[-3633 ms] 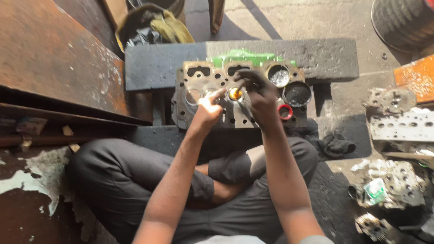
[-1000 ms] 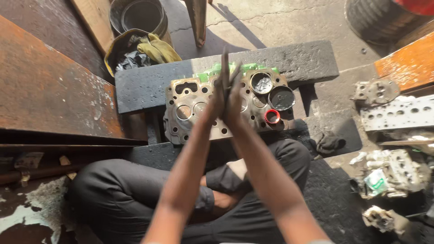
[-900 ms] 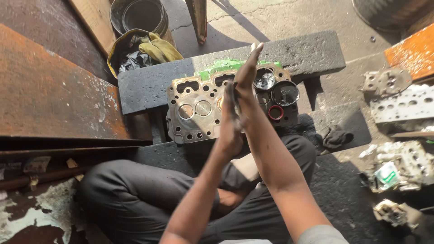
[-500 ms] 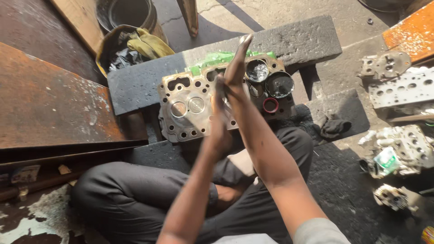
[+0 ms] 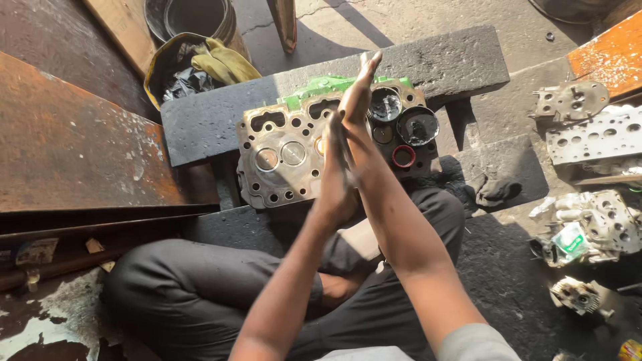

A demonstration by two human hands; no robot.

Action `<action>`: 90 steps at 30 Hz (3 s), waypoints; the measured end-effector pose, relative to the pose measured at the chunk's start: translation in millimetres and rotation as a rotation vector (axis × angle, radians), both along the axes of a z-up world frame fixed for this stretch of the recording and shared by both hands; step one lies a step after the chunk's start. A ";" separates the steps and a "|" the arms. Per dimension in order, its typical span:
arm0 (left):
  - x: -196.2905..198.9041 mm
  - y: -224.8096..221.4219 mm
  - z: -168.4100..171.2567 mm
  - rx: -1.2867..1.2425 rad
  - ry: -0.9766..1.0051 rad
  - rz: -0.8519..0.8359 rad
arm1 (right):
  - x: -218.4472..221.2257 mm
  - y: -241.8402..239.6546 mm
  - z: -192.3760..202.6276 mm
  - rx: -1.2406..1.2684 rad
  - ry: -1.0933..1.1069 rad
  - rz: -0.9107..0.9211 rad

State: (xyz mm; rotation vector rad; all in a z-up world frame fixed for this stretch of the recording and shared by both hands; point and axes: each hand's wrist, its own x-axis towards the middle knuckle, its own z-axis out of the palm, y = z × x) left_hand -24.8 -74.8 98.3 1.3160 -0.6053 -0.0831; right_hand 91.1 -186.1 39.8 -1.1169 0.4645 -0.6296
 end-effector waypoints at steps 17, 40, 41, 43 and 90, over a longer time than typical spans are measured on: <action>-15.7 54.7 -23.3 0.101 0.088 0.327 | -11.9 -8.9 -6.9 -0.291 -0.085 -0.040; 27.7 70.6 -30.3 -0.064 0.073 0.497 | -17.5 -8.8 -37.4 -0.370 -0.155 0.612; 30.9 51.4 -27.8 -0.082 0.164 0.370 | -18.6 -11.5 -45.1 0.086 -0.193 0.608; 43.3 12.5 -23.1 -0.072 0.393 -0.089 | -38.8 -10.7 -71.2 0.122 -0.226 0.506; -15.6 61.7 -99.9 0.330 0.041 0.853 | -111.8 8.1 69.0 -0.440 -0.025 0.504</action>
